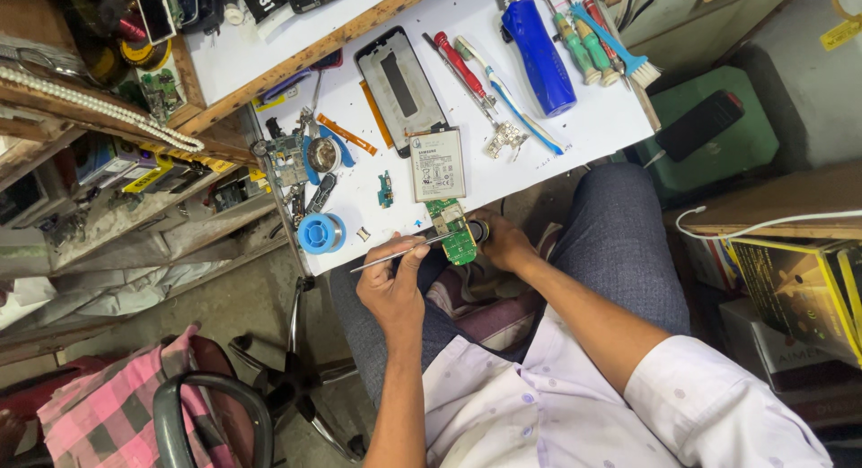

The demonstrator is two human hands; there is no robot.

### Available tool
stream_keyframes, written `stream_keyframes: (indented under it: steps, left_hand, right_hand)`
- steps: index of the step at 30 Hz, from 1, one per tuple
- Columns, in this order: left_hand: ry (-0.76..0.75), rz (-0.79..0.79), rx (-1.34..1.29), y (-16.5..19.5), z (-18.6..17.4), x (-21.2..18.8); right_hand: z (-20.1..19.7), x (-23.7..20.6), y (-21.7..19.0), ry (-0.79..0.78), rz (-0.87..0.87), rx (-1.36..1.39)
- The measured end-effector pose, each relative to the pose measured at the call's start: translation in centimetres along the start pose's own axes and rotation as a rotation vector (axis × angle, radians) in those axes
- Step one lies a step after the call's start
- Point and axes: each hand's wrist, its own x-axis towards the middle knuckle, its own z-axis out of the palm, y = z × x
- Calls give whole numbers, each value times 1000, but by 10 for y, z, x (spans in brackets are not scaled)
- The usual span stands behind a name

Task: The person uses a soldering iron and tweezers to work on a green circuit board placed on a cluttered repair bench. They repeatedly heat and adjust small components on the board while occasionally repositioning the board and tools.

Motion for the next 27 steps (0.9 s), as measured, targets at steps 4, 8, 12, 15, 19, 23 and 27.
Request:
stream_keyframes:
  steps: [4,8,12,15,19,23,27]
  left_hand:
    - [4,-10,-21,-1,0,0]
    - [7,-17,-32,-3,0,0]
    - [7,-23,-40,-5,-1,0]
    - [9,-14,-48,-5,0,-1]
    - [11,-13,-45,-4,0,0]
    - [9,-14,-40,-3,0,0]
    - [10,-7,-29,-3,0,0]
  right_hand:
    - [-3,-1,-2,20,-46,8]
    - [-1,-1,-6,11,2,-33]
    - [-1,2,-4,9,2,-5]
    - [-3,5,-1,18,-49,-2]
    - [1,3,0,44,-74,-53]
    - [3,3,-1,27,-44,-4]
    - [0,4,1,39,-26,-57]
